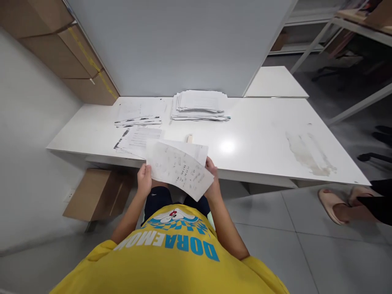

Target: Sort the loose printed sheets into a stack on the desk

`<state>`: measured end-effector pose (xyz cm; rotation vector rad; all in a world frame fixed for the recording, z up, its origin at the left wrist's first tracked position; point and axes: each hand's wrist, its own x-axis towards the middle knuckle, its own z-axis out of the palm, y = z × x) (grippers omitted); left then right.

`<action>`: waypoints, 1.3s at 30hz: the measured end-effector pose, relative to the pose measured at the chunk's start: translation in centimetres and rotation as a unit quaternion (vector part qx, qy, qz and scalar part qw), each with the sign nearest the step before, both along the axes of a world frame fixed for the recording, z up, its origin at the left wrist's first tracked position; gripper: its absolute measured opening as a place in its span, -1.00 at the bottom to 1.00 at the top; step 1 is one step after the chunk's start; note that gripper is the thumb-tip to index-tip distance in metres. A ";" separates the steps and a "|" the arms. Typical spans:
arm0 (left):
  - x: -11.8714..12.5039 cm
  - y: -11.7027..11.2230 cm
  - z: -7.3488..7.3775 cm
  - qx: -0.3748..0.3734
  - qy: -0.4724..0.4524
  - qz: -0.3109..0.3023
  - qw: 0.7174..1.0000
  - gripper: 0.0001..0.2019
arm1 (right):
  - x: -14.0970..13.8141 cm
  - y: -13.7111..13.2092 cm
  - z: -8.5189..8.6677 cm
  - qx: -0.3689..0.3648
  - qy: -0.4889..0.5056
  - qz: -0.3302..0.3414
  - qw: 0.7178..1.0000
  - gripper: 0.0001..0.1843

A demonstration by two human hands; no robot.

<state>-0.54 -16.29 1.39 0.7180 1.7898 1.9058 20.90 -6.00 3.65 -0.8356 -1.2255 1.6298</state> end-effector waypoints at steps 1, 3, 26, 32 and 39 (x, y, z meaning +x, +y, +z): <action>0.5 1.0 0.0 0.017 -0.011 0.016 1.000 -0.58 | 0.4 0.4 0.5 0.010 0.021 -0.009 1.000 -0.08; 1.4 3.1 -0.1 0.053 -0.039 0.054 0.996 -0.63 | 1.1 1.1 1.3 0.039 0.046 -0.015 0.998 -0.02; 1.8 9.5 -0.3 0.172 -0.297 0.065 0.937 -0.65 | 1.1 0.1 -7.2 -0.185 -0.049 0.144 0.971 -0.40; -1.2 7.5 -0.9 0.123 -0.221 0.146 0.956 -0.64 | 2.2 2.1 -5.8 -0.152 -0.095 0.029 0.983 -0.59; -0.8 0.1 -2.8 0.030 -0.193 0.191 0.962 -0.45 | 2.3 6.8 0.8 -0.003 -0.117 -0.033 0.993 -0.57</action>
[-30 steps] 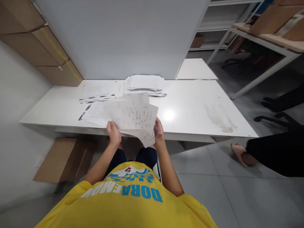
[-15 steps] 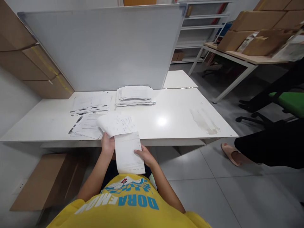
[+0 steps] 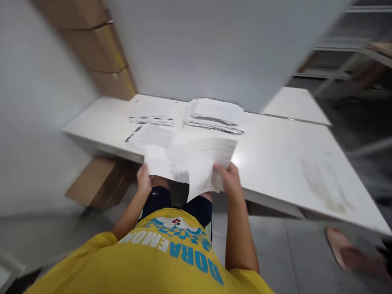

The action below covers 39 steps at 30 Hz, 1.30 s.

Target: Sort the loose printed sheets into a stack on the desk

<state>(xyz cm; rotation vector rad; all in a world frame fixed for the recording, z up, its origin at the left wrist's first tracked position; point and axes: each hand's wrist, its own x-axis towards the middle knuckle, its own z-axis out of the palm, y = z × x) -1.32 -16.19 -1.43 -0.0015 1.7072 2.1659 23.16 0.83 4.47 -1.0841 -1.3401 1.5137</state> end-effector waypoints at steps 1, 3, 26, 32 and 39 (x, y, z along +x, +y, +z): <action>0.6 -0.9 -0.3 -0.010 0.000 -0.009 1.000 -0.45 | -1.4 1.0 1.2 0.053 -0.027 0.023 0.998 -0.56; 1.9 -2.0 -0.9 -0.021 0.001 -0.027 0.999 -0.47 | -5.8 2.8 3.4 0.172 -0.085 0.089 0.977 -0.51; 2.3 0.5 1.4 -0.037 -0.014 -0.279 0.960 -0.73 | 4.8 -3.3 -7.7 0.146 -0.295 -0.088 0.940 -0.60; 3.9 0.5 5.2 0.007 0.067 -0.435 0.898 -0.48 | 12.1 -10.1 -10.7 -0.095 -0.229 -0.065 0.967 -0.39; 4.7 2.6 8.5 0.051 0.170 -0.567 0.805 -0.33 | 3.3 -8.0 -8.4 -0.110 0.104 0.204 0.967 -0.02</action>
